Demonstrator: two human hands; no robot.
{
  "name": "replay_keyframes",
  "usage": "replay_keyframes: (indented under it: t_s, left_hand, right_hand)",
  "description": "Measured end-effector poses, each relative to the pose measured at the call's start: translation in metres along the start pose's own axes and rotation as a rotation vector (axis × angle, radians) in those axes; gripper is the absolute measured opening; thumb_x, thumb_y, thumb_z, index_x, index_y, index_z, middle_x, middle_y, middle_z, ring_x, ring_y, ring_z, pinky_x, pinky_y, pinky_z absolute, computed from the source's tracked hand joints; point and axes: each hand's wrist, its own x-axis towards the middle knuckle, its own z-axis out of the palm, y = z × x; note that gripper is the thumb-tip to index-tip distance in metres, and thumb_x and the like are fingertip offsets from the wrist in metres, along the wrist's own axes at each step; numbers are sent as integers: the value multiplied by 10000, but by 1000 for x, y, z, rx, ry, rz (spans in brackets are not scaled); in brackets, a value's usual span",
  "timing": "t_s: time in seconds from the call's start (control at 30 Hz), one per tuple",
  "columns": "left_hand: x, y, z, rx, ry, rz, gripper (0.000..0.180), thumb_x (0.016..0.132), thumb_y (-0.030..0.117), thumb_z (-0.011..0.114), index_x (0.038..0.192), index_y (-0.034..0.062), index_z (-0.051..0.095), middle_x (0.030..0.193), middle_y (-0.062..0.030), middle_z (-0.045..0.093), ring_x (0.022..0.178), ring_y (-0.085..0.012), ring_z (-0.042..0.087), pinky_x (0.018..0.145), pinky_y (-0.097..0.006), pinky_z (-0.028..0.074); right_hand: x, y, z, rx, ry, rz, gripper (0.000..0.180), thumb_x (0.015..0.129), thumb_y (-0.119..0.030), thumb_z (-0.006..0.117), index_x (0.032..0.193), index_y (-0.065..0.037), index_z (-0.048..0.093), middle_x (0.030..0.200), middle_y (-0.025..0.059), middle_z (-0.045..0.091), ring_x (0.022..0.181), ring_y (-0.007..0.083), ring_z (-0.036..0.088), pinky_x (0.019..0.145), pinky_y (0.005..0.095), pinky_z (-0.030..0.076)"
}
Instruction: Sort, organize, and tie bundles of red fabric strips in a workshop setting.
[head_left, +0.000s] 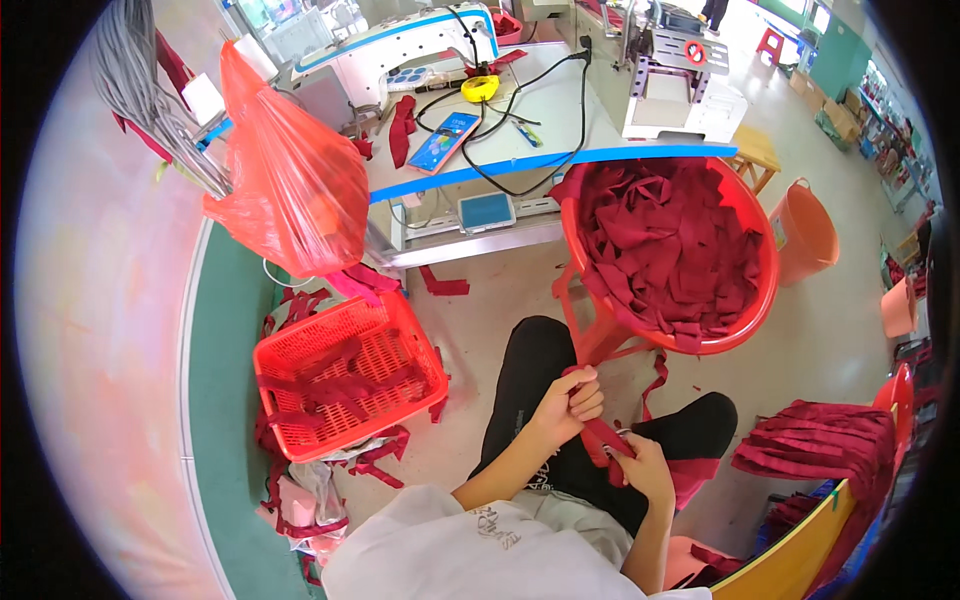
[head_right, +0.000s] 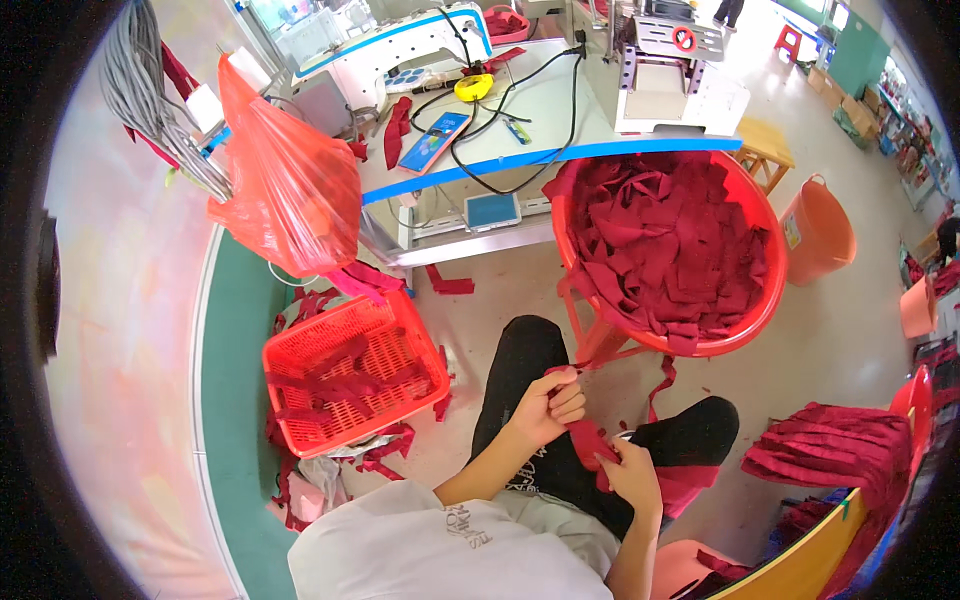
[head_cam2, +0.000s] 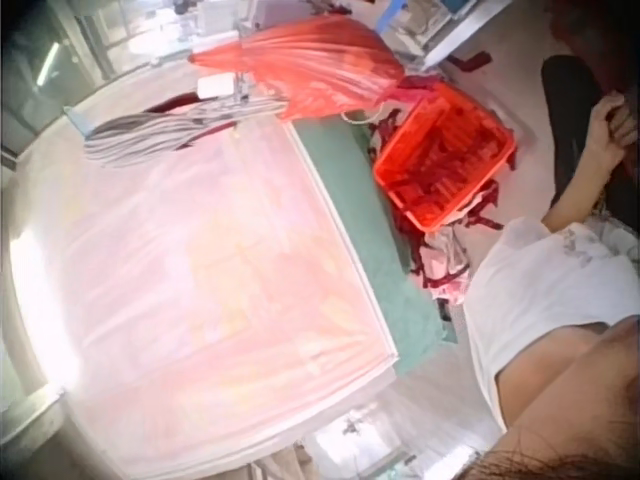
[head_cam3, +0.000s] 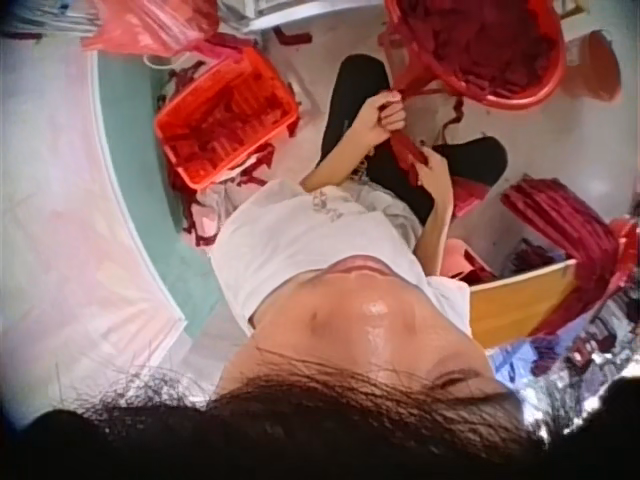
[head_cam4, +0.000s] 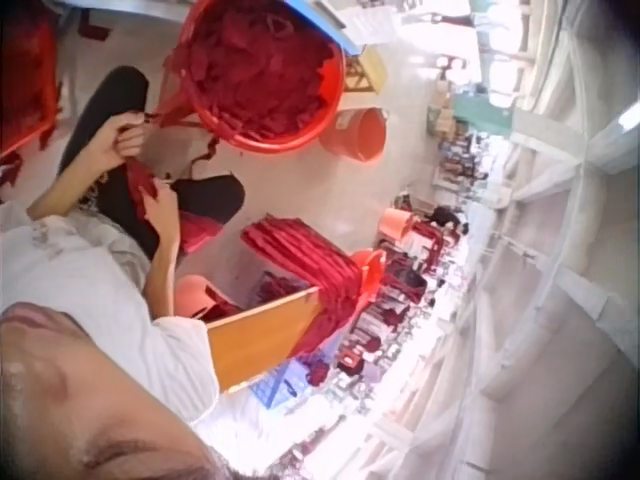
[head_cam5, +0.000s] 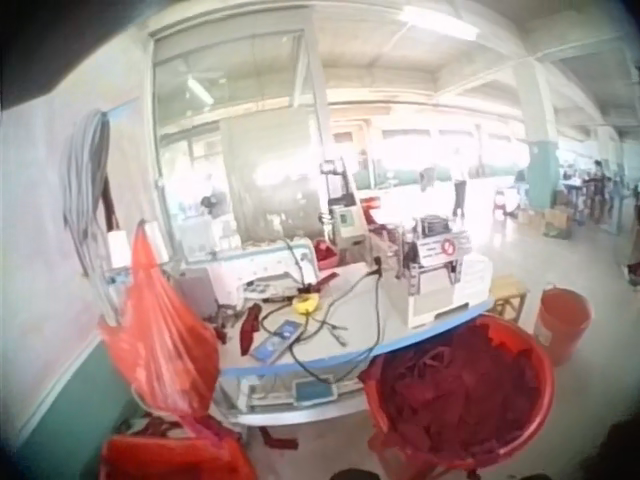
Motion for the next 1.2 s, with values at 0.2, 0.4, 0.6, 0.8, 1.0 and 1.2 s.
replay_keyframes:
  t_s: [0.2, 0.4, 0.6, 0.8, 1.0, 1.2]
  left_hand:
    - [8, 38, -21, -50, 63, -9, 378, 958, 179, 523, 619, 155, 356, 476, 43, 273, 423, -93, 271, 439, -259, 242]
    - [23, 74, -29, -122, 86, 10, 430, 1007, 277, 488, 616, 161, 352, 478, 44, 271, 421, -95, 276, 434, -263, 254]
    - [33, 96, -33, -196, 50, 32, 421, 1016, 298, 480, 638, 162, 354, 484, 48, 250, 414, -95, 265, 426, -263, 245]
    - [25, 112, -24, -180, -2, 33, 443, 1045, 358, 394, 651, 161, 346, 480, 46, 231, 398, -95, 215, 414, -266, 204]
    - [-2, 140, -10, 11, 116, 228, 418, 1027, 379, 442, 680, 156, 370, 485, 49, 248, 389, -85, 227, 392, -256, 191]
    - [-31, 119, 70, 723, 232, 562, 396, 1013, 321, 523, 682, 145, 394, 541, 81, 286, 432, -38, 243, 410, -246, 163]
  right_hand:
    - [-7, 22, -15, -310, 262, 53, 258, 707, 11, 555, 940, -20, 662, 825, 243, 649, 783, 426, 635, 693, 446, 504]
    - [-20, 30, -26, -353, 512, 12, 280, 705, 113, 445, 914, 38, 617, 672, 154, 619, 611, 182, 607, 600, 302, 471]
    - [-31, 30, -36, -322, 614, 114, 259, 729, 120, 452, 928, 33, 592, 702, 173, 620, 673, 211, 634, 634, 297, 470]
    - [-53, 62, -64, -548, 824, 81, 246, 736, 45, 527, 968, -8, 590, 635, 181, 531, 598, 247, 567, 589, 383, 448]
    - [-101, 142, -139, -549, 1080, 36, 193, 865, -94, 582, 1037, -11, 606, 801, 171, 613, 749, 252, 604, 693, 355, 500]
    - [-140, 157, -202, -458, 1413, -23, 229, 962, -91, 495, 1086, 56, 619, 1003, 168, 649, 927, 232, 620, 855, 328, 498]
